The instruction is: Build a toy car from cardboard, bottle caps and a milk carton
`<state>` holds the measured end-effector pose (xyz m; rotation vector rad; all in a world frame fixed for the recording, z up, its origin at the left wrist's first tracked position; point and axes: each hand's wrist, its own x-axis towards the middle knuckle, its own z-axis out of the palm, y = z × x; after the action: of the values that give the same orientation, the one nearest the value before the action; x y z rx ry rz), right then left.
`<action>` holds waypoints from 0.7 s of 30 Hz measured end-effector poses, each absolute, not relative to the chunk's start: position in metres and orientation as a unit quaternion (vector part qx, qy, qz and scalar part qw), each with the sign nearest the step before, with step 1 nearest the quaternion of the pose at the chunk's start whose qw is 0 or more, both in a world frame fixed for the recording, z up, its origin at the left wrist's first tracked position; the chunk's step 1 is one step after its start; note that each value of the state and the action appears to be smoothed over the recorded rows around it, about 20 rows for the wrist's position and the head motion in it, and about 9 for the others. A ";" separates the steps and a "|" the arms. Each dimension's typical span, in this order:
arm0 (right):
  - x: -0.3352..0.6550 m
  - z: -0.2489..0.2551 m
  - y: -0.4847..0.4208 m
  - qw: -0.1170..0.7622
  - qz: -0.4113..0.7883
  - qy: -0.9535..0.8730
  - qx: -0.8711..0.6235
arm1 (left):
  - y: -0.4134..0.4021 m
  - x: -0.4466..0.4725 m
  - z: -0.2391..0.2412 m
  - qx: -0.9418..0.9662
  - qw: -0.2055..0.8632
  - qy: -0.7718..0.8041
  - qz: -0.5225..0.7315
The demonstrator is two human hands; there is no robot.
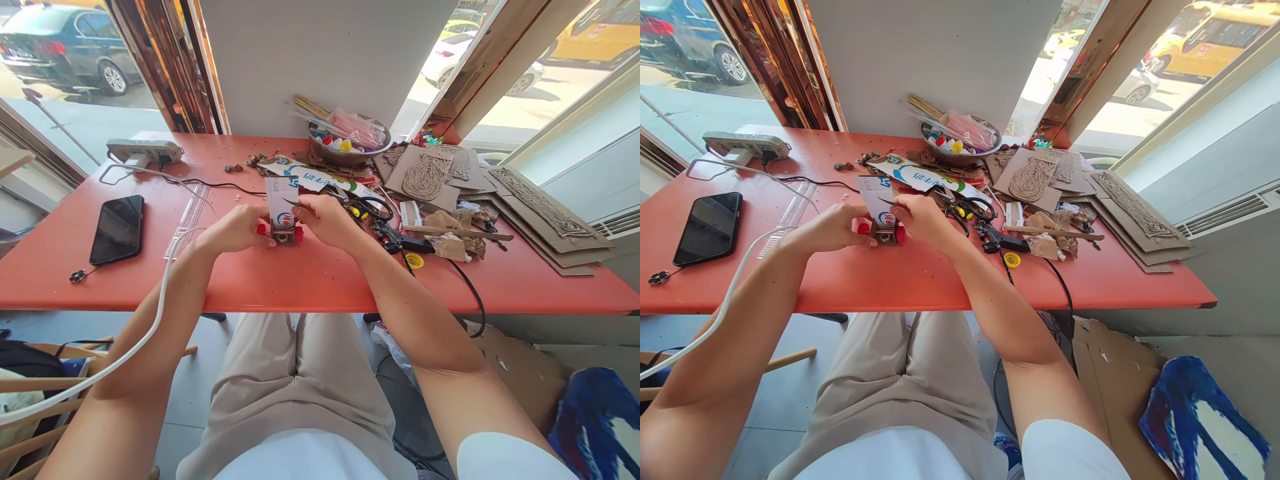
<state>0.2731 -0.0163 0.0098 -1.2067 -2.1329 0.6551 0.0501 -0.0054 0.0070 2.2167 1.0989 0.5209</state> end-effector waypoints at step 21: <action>0.280 0.011 -0.016 0.297 0.176 -0.809 -0.476 | 0.002 0.048 -0.007 0.837 0.286 0.409 0.224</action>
<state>0.2796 -0.0161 0.0113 -1.2644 -2.1520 0.4678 0.0475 0.0016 -0.0071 2.2389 1.0929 0.5993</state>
